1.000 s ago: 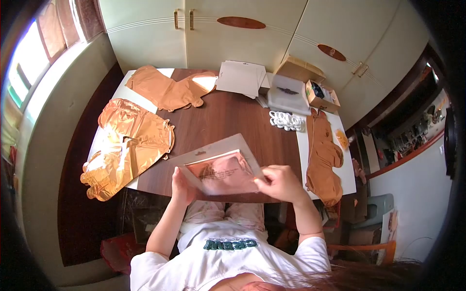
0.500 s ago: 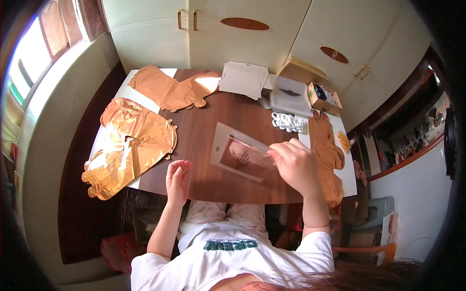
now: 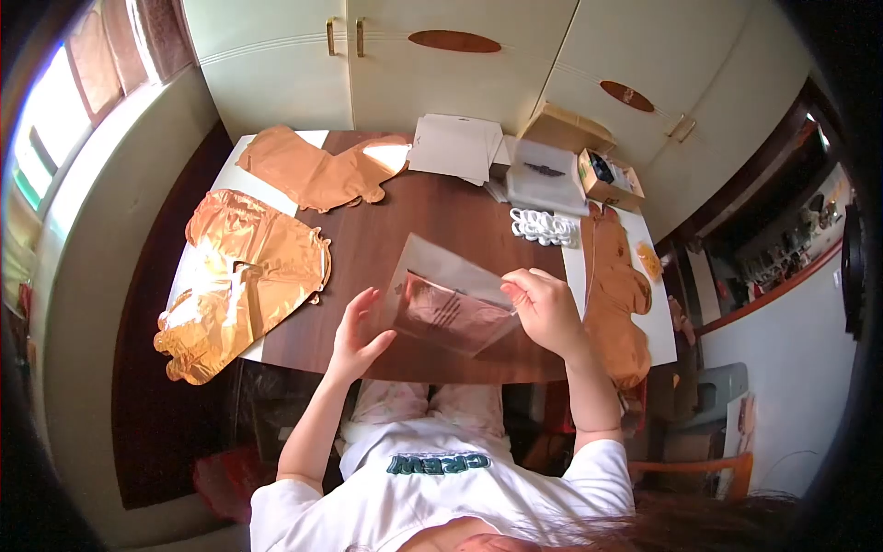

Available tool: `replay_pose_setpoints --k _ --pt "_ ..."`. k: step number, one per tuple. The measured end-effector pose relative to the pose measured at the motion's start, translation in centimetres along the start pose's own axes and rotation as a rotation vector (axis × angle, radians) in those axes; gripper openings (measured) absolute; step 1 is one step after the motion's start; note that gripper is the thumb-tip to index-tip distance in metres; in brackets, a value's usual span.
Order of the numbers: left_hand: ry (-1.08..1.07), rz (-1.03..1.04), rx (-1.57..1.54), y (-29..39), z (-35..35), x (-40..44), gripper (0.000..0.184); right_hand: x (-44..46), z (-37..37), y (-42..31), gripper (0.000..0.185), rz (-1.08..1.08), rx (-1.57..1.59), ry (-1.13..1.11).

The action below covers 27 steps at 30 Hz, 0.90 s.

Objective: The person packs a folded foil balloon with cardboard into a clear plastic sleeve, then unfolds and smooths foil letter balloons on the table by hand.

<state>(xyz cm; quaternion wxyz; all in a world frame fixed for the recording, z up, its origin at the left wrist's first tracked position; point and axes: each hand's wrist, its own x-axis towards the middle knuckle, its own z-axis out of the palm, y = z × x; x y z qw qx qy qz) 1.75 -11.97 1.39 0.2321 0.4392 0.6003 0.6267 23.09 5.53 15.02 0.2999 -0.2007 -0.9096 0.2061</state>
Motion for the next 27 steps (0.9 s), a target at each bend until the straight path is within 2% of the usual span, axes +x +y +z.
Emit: replay_pose_setpoints --k 1,4,5,8,11,14,17,20,23,27 --pt "0.038 0.048 0.015 0.5 0.4 0.4 0.052 0.0 0.2 0.5 0.014 0.014 0.069 0.021" --pt "-0.113 -0.246 -0.299 -1.0 -1.1 0.8 0.033 -0.8 -0.1 1.1 0.015 0.249 0.266 -0.092" --pt "-0.069 -0.205 -0.421 -1.4 -1.0 0.6 0.019 -1.2 0.0 1.6 0.019 0.215 0.284 -0.125" --pt "-0.153 -0.256 -0.353 -0.3 -2.0 0.7 0.02 -1.9 0.1 1.7 0.03 0.121 -0.01 -0.143" --pt "-0.175 -0.278 -0.308 0.6 -2.1 1.0 0.02 -2.5 1.3 2.4 0.04 0.075 -0.089 -0.065" --pt "-0.188 -0.284 -0.31 1.4 -2.1 1.2 0.019 -2.9 2.2 3.1 0.045 0.119 -0.205 -0.086" --pt "-0.163 -0.259 -0.303 1.5 -1.9 1.3 0.02 -3.2 3.0 3.7 0.046 0.145 -0.225 -0.078" --pt "-0.126 -0.256 -0.316 1.3 -2.2 1.4 0.023 -3.3 2.6 2.9 0.046 0.102 -0.115 -0.083" --pt "-0.138 -0.212 -0.313 1.3 -2.2 1.4 0.025 -3.4 3.2 3.3 0.045 0.033 -0.123 0.021" --pt "-0.101 -0.186 -0.342 1.8 -1.9 1.4 0.022 -4.1 4.8 4.4 0.047 0.131 -0.13 0.04"
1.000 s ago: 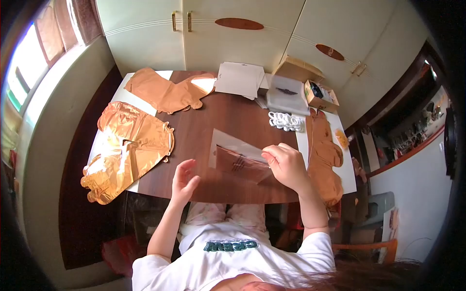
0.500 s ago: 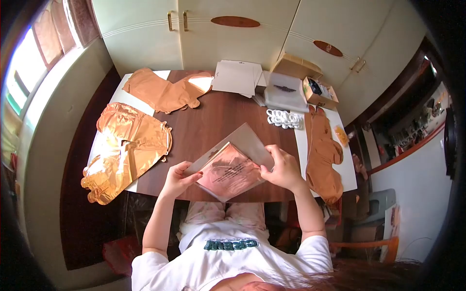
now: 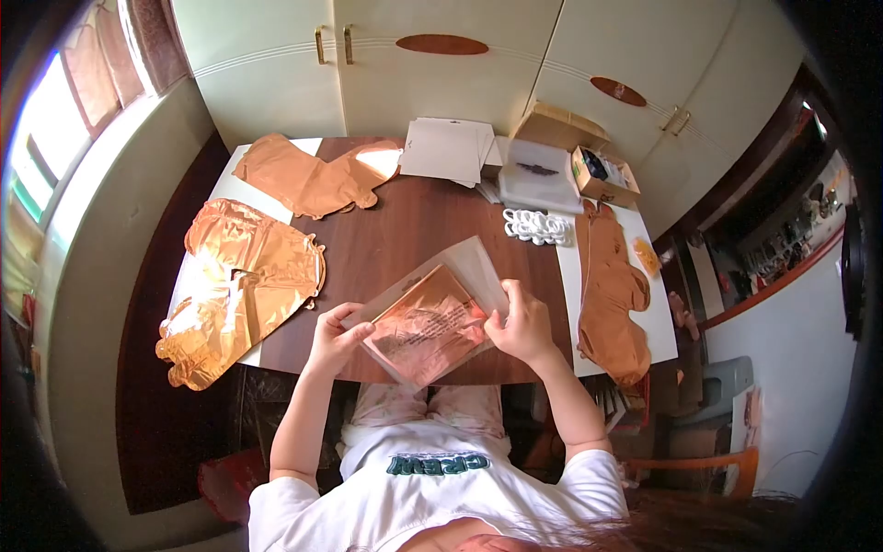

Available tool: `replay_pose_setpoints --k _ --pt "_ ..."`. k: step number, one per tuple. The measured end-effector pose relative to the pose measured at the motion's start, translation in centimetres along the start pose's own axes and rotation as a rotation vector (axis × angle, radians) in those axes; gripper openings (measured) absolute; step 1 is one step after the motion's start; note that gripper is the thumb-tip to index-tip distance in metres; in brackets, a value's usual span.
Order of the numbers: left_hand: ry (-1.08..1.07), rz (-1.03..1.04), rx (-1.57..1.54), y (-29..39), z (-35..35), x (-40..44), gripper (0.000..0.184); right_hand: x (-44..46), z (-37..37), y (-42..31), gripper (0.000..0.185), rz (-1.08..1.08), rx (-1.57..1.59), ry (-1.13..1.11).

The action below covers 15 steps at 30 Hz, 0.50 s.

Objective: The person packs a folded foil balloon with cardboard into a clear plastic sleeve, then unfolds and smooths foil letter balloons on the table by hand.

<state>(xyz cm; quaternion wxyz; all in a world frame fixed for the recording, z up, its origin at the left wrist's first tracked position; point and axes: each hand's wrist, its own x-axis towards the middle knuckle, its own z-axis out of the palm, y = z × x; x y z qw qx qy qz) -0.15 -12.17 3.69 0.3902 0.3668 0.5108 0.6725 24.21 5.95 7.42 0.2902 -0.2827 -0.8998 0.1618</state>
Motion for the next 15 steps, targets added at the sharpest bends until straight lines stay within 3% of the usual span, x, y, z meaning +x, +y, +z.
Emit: replay_pose_setpoints --k 2,5,11,15 --pt "0.049 0.035 -0.036 -0.5 -0.3 0.3 0.019 -0.3 0.2 0.2 0.047 0.085 0.072 -0.036" --pt "0.075 0.094 0.006 0.1 -0.6 0.7 0.013 -0.2 0.5 0.1 0.045 -0.018 0.211 0.06" --pt "-0.099 0.351 0.337 4.3 0.2 1.9 0.011 0.3 -0.1 0.8 0.017 -0.061 0.557 -0.005" --pt "-0.12 0.231 0.156 3.0 0.7 2.5 0.02 -0.3 1.8 2.6 0.012 -0.039 0.537 -0.063"
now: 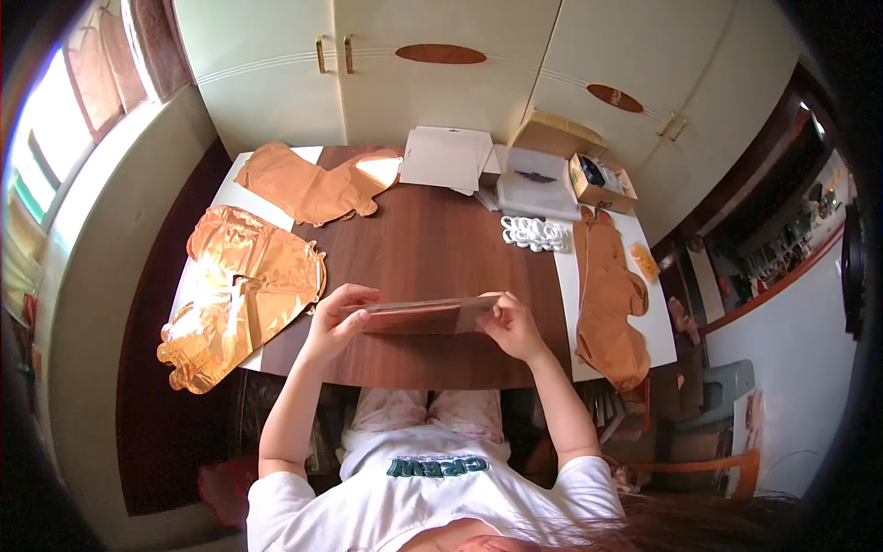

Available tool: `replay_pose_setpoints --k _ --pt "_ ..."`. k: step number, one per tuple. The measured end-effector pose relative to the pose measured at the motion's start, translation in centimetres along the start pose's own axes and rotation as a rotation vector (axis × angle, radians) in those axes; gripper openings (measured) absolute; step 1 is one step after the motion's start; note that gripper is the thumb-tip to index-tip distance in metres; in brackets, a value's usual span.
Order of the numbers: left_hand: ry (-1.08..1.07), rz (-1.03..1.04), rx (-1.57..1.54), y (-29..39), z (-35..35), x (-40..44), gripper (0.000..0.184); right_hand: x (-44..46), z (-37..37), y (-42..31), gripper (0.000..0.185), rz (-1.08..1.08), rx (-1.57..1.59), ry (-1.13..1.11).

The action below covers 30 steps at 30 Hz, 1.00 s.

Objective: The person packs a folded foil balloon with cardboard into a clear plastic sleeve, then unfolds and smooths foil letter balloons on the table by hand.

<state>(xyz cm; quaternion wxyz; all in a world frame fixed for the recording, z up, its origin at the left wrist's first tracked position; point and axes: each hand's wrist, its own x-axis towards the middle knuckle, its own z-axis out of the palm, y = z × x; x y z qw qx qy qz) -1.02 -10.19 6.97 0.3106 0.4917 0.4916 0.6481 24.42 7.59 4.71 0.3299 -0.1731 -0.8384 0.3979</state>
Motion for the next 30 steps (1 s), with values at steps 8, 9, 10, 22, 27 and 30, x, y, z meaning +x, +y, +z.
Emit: replay_pose_setpoints --k 8,9,10,22,27,30 --pt "0.022 0.149 -0.059 -0.2 -0.5 -0.3 0.036 0.8 0.3 -3.2 0.012 -0.152 0.066 0.092" --pt "0.027 0.174 -0.047 0.1 -0.6 -0.3 0.038 0.8 0.4 -3.1 0.012 -0.08 0.094 0.073" --pt "0.033 0.197 -0.034 0.3 -0.6 -0.4 0.04 0.4 0.7 -3.0 0.012 -0.007 0.123 0.053" --pt "0.045 0.075 -0.091 -0.4 -0.1 -1.0 0.063 -0.4 0.6 -2.6 0.042 0.167 0.181 -0.074" --pt "0.006 0.037 -0.152 -2.7 -0.1 -1.6 0.059 -0.1 1.8 -0.9 0.048 0.051 0.059 -0.111" --pt "0.03 0.062 -0.169 -1.4 0.4 -1.6 0.047 0.1 1.4 -2.0 0.051 0.106 0.231 -0.15"
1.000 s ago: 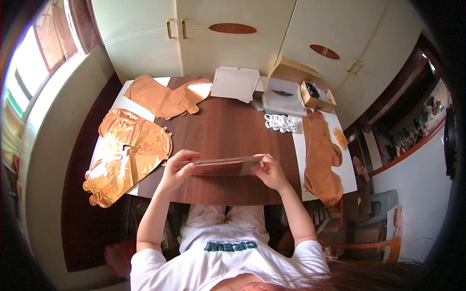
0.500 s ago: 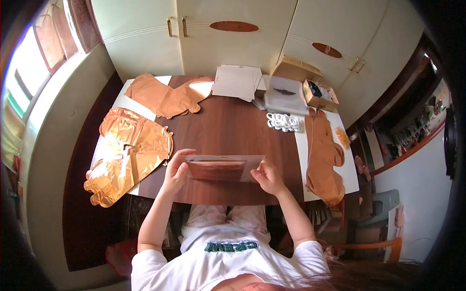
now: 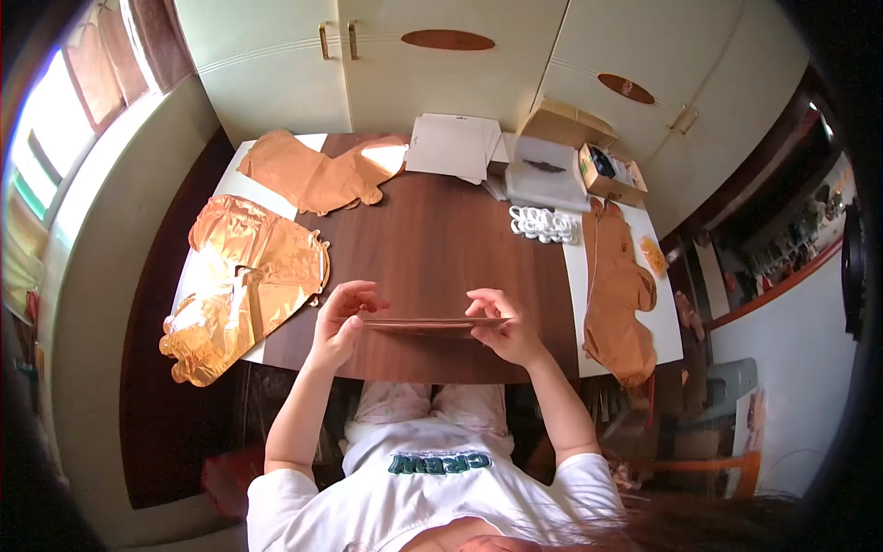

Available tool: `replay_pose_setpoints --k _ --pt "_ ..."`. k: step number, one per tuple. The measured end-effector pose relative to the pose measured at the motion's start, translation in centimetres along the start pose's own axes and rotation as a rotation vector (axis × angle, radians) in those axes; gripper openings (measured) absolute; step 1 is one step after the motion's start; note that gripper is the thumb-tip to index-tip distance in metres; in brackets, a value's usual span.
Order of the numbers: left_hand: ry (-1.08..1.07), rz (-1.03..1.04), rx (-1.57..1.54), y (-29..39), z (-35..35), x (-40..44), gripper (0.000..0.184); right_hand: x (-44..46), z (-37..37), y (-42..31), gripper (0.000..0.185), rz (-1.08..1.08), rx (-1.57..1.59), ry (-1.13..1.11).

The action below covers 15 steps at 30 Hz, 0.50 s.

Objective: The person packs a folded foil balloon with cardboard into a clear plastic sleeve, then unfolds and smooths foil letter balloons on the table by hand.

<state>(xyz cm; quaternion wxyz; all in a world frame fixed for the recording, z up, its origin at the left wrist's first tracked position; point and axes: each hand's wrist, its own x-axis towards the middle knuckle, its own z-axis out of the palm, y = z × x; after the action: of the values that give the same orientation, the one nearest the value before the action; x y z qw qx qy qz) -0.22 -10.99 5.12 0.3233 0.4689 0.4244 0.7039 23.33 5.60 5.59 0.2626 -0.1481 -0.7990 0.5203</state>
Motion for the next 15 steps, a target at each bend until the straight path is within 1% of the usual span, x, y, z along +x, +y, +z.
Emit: replay_pose_setpoints --k 2,5,7,9,12,14,15 --pt "0.044 -0.043 0.002 -0.5 -0.1 0.1 0.039 0.1 0.3 1.2 0.048 -0.063 0.038 0.025" --pt "0.054 -0.028 0.153 -2.4 -1.4 -0.8 0.019 0.7 0.4 1.1 0.035 -0.302 -0.156 0.118" --pt "0.053 0.022 0.088 -1.8 -0.2 -0.5 0.011 0.7 0.8 0.9 0.026 -0.23 0.003 0.125" --pt "0.034 0.096 0.084 -0.8 0.7 0.1 0.011 0.7 1.1 0.5 0.021 -0.143 0.144 0.138" --pt "-0.008 0.048 0.098 -1.7 0.2 -0.2 0.01 0.5 1.2 0.4 0.017 -0.01 0.298 0.157" --pt "0.063 -0.031 0.104 -1.8 0.3 -0.4 0.01 0.3 1.4 0.8 0.015 0.053 0.369 0.154" --pt "0.1 -0.07 0.107 -1.7 0.4 -0.5 0.01 0.4 1.5 0.5 0.015 0.047 0.379 0.179"
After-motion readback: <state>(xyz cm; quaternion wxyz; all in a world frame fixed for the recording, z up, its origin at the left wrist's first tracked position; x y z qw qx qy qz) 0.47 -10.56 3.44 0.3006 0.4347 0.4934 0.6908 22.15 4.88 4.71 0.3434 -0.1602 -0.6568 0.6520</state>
